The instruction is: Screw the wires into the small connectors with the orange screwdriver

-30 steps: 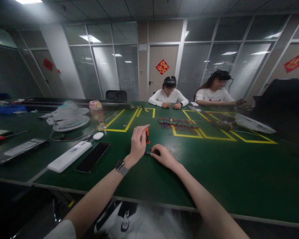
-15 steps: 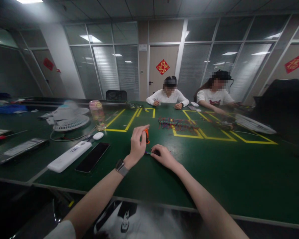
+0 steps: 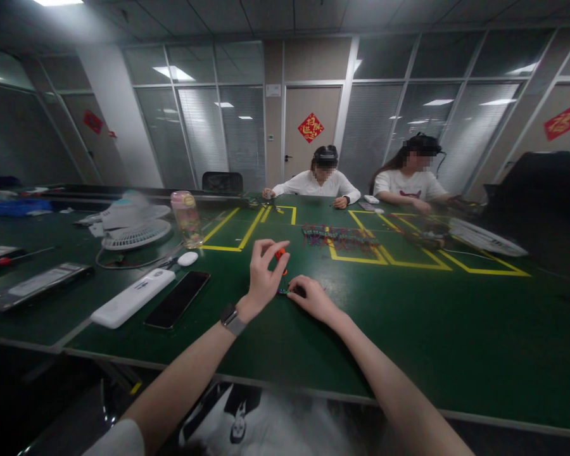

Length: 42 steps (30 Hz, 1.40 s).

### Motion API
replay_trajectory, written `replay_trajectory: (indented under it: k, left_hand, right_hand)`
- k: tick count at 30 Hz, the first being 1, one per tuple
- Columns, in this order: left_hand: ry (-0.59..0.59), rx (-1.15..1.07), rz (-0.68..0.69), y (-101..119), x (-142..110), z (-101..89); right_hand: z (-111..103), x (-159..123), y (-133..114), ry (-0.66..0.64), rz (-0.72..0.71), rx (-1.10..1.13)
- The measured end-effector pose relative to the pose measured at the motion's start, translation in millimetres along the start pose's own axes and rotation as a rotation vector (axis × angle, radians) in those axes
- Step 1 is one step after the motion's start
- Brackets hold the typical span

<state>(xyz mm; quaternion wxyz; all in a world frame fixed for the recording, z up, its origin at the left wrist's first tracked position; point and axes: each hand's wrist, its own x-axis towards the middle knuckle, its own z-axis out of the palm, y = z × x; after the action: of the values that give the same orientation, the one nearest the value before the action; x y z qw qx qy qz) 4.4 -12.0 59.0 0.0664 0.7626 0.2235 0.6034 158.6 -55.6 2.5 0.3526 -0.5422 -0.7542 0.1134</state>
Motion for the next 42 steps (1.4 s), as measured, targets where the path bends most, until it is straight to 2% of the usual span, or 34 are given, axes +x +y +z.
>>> replay_trajectory:
  k: [8, 14, 23, 30, 37, 42]
  left_hand:
    - [-0.019, -0.053, 0.028, 0.7, 0.7, -0.7]
    - [0.042, 0.003, -0.004, 0.3, -0.8, 1.8]
    - [-0.015, -0.052, 0.015, 1.6, 1.2, -1.1]
    - [0.053, -0.008, 0.018, -0.2, -0.4, 1.6]
    - [0.004, -0.058, 0.03, 1.9, 0.8, -1.2]
    - [0.03, -0.024, -0.011, -0.1, 0.4, 0.6]
  right_hand:
    - [0.6, 0.3, 1.0, 0.001, -0.004, -0.003]
    - [0.9, 0.1, 0.9, 0.001, -0.01, -0.007]
    - [0.9, -0.2, 2.3, 0.005, -0.01, 0.011]
    - [1.9, 0.6, 4.4, 0.001, -0.016, 0.011]
    - [1.5, 0.1, 1.6, 0.012, -0.008, 0.017]
    - [1.8, 0.0, 1.0, 0.011, -0.011, 0.002]
